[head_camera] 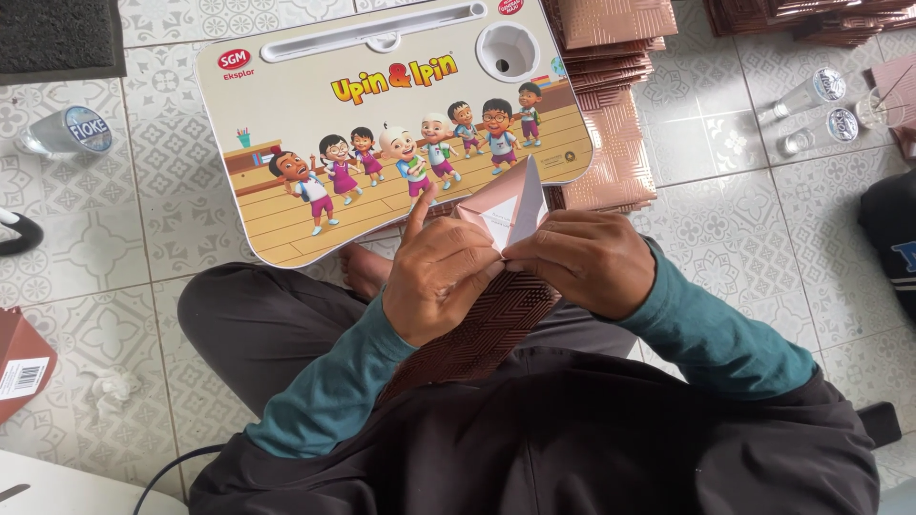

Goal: Folding flat cardboard sheets into three-dimensional boxes by following pre-scored lines and tucking in flaps.

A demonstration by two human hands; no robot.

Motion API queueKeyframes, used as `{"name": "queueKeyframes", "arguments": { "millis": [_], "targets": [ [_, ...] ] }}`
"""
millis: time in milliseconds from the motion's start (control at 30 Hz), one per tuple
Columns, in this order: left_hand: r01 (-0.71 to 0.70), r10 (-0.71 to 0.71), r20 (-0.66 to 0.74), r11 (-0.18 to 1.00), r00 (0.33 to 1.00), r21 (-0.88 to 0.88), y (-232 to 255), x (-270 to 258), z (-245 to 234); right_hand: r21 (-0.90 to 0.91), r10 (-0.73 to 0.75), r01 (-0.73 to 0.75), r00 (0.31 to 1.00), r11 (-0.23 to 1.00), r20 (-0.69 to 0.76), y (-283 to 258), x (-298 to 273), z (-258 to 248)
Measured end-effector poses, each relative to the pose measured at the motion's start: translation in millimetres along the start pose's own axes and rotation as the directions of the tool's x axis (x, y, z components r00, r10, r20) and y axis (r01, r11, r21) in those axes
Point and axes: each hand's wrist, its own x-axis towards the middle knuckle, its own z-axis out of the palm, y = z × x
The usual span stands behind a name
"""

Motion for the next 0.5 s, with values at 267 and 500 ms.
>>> {"name": "queueKeyframes", "arguments": {
  "millis": [267, 500],
  "targets": [
    [-0.038, 0.037, -0.038, 0.999, 0.999, -0.005, -2, -7, -2, -0.085, -0.065, 0.062, 0.997, 0.994, -0.036, -15, 1, -8],
    [-0.015, 0.014, 0.026, 0.999, 1.000, 0.034, -8, -13, -6, -0.414, -0.296, 0.257, 0.955, 0.873, -0.031, -13, -18, -7]
  ]
}}
